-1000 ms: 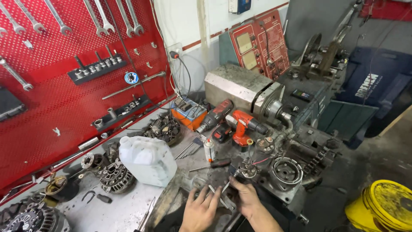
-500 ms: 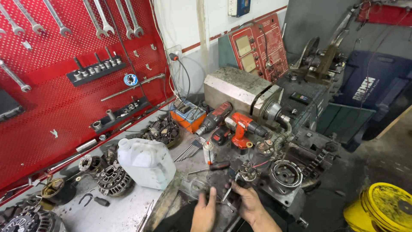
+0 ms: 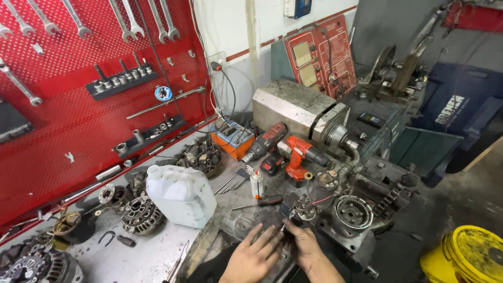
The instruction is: The person works on a mechanical assembly on a cluttered workbench, using a wrench to tighten bolts on a component. They then retrieve a socket wrench from a wall-mounted tool rack and use it to further tighten the assembly. The person also handles a small cylindrical part and a power drill during the process.
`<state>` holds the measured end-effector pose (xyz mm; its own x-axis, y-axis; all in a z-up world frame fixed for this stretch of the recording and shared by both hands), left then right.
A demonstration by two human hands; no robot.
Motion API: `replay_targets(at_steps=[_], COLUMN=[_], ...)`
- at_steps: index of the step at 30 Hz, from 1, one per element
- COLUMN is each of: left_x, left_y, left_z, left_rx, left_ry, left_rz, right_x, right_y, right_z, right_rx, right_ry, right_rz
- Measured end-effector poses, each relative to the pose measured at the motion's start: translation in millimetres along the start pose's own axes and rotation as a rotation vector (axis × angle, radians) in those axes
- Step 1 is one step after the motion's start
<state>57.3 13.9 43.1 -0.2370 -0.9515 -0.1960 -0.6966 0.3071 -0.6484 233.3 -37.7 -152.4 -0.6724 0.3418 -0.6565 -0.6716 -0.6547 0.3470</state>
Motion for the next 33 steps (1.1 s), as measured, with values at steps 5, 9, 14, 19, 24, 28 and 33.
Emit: replay_targets(at_steps=[5,9,14,19,24,28,33], left_x=[4,36,-18,-27,-5,6,-34], left_y=[17,82,123,19,3,19,51], left_z=[27,102,148,-2,-10,26,89], left_rx=[0.002,0.113,0.266,0.322,0.202,0.063,0.156], left_ry=[0.093,0.428,0.836,0.736,0.180,0.078,0.783], left_rz=[-0.045,-0.557,-1.228,-0.956,-0.358,-0.155,-0.984], right_x=[-9,-34,-22,-9,0,-9,-27], right_y=[19,41,17,8,-4,15,36], right_z=[22,45,23,-2,-15,8,33], right_rx=[-0.033,-0.013,-0.075,0.050,0.048,0.058,-0.038], right_ry=[-0.075,-0.027,-0.008,-0.010,-0.011,-0.046,-0.044], right_rz=[0.029,0.007,-0.097,-0.049,-0.032,0.019,0.080])
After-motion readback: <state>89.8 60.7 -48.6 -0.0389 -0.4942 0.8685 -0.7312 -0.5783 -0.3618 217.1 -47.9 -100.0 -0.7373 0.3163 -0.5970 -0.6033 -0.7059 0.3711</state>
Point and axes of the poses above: each hand's wrist, its own y-axis away from the middle knuckle, its own z-axis out of the palm, x = y × z, the point moved 7 cm from there along -y, towards the middle knuckle, and after that the axes turned 4 degrees about -z, right-handed, at the moved point
